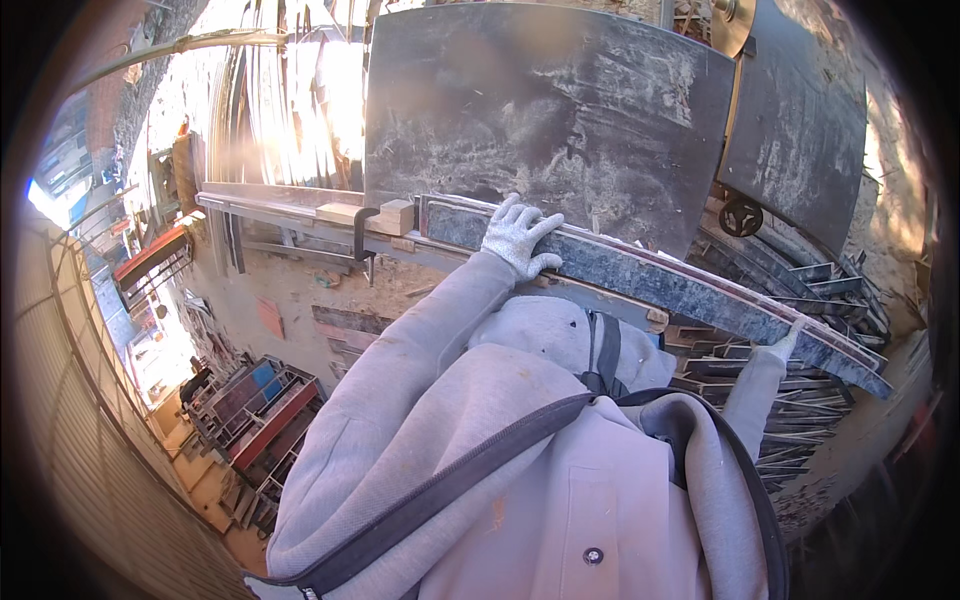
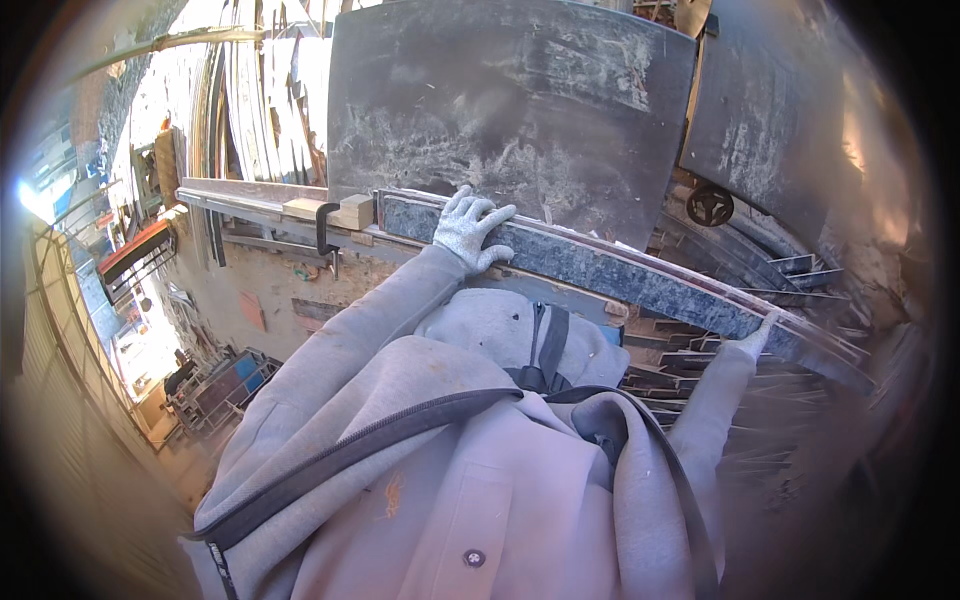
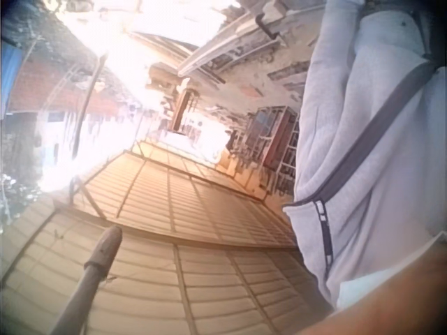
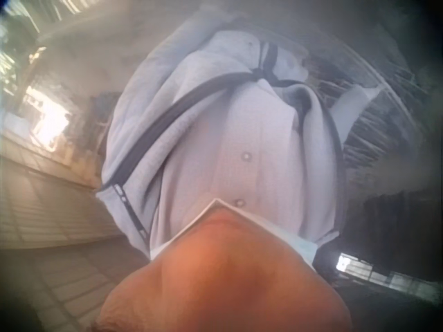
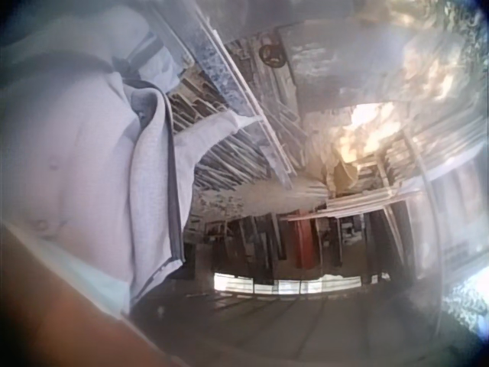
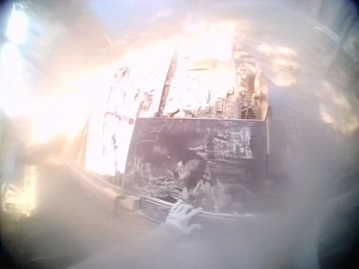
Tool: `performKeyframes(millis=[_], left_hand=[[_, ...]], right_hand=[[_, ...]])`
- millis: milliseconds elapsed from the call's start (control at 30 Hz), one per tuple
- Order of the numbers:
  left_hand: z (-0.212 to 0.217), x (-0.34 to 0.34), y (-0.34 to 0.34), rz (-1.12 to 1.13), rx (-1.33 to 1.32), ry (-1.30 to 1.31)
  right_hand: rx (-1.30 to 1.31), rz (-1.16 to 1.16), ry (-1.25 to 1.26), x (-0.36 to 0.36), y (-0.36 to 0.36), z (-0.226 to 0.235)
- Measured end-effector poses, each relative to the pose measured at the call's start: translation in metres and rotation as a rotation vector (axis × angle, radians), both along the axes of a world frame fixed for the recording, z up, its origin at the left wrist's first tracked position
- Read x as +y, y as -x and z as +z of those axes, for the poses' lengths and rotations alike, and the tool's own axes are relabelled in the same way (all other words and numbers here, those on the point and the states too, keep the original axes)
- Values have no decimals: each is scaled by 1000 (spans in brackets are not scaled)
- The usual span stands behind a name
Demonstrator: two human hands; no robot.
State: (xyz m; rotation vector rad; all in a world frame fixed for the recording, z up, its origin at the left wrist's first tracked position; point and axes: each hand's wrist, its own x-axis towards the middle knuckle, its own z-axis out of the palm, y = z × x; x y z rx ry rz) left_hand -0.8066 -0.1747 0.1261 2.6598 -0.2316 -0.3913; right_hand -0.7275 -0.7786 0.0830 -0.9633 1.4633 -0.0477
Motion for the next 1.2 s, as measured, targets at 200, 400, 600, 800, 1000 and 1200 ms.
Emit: performKeyframes(millis=[200, 400, 600, 800, 1000, 1200], left_hand=[[1, 0, 1, 24, -60, 48], [-4, 3, 3, 33, -85, 70], [-3, 20, 5, 56, -59, 85], [-1, 23, 10, 62, -39, 72], [-2, 33, 14, 53, -69, 69], [-5, 36, 16, 48, -73, 70]], right_hand=[[495, 189, 17, -22, -29, -33], [290, 214, -12, -59, -9, -52], [272, 218, 27, -4, -19, -22], [258, 202, -2, -15, -15, -27], [364, 161, 58, 0, -17, -25], [309, 180, 67, 24, -9, -3]])
